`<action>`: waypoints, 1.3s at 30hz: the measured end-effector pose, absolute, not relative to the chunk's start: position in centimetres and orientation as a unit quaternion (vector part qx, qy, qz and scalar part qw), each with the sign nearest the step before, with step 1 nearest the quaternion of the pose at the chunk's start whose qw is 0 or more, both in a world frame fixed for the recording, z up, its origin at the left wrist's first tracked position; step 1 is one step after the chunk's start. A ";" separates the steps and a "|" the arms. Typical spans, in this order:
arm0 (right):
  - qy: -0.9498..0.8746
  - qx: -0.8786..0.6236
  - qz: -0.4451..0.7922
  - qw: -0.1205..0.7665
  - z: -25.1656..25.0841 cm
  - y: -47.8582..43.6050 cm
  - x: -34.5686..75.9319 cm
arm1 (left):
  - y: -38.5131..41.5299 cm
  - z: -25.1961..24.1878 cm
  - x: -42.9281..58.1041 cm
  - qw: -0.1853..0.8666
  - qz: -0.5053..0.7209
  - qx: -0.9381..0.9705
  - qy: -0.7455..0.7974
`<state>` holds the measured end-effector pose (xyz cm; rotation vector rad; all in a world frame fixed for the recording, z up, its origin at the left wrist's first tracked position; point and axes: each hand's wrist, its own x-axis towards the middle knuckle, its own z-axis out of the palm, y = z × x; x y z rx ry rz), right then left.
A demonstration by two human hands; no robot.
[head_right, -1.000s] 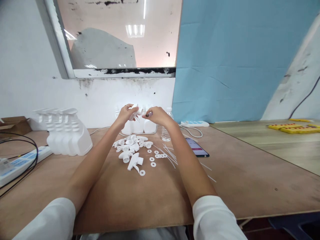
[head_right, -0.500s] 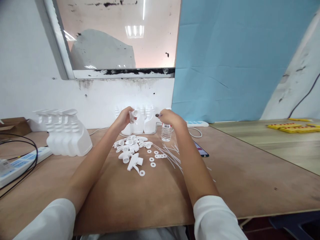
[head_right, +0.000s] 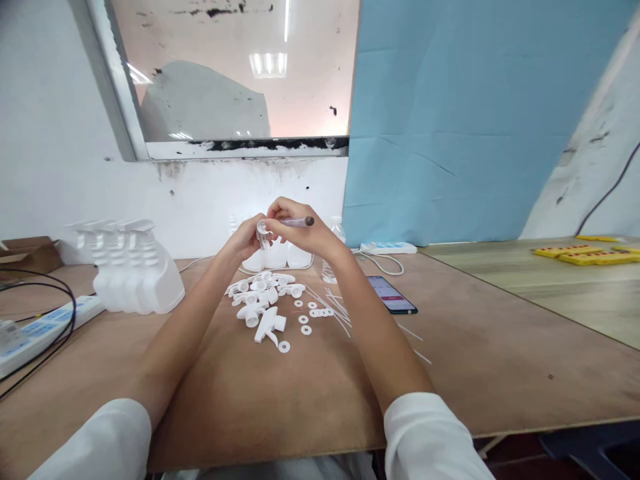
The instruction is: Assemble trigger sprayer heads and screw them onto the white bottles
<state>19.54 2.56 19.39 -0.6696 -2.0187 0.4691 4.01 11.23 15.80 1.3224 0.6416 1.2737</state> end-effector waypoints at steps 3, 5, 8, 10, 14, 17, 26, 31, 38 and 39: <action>-0.824 -0.296 0.134 0.463 19.0 3.0 19.8 | 11.3 15.8 4.0 0.555 0.550 0.563 0.270; -0.822 -0.305 0.095 0.472 18.9 3.3 20.0 | 11.5 15.9 4.1 0.552 0.555 0.558 0.276; -0.817 -0.298 0.055 0.491 18.8 3.6 20.2 | 11.6 15.9 4.1 0.551 0.559 0.551 0.283; -0.818 -0.285 0.059 0.496 18.7 3.8 20.2 | 11.4 16.0 4.2 0.550 0.562 0.548 0.285; -0.821 -0.271 0.066 0.498 18.6 4.0 20.3 | 11.0 16.2 4.1 0.542 0.569 0.547 0.288; -0.820 -0.265 0.084 0.501 18.6 4.2 20.4 | 10.8 16.3 4.1 0.539 0.571 0.547 0.290; -0.822 -0.258 0.094 0.500 18.5 4.7 20.6 | 10.7 16.2 4.4 0.510 0.583 0.561 0.291; -0.845 -0.256 0.011 0.469 18.4 4.4 20.4 | 10.8 16.1 4.6 0.483 0.597 0.570 0.291; -0.831 -0.275 0.062 0.480 17.9 5.8 20.4 | 10.6 16.1 4.4 0.427 0.609 0.594 0.306; -0.819 -0.286 0.095 0.487 17.9 5.8 20.5 | 10.5 16.2 4.3 0.426 0.604 0.598 0.309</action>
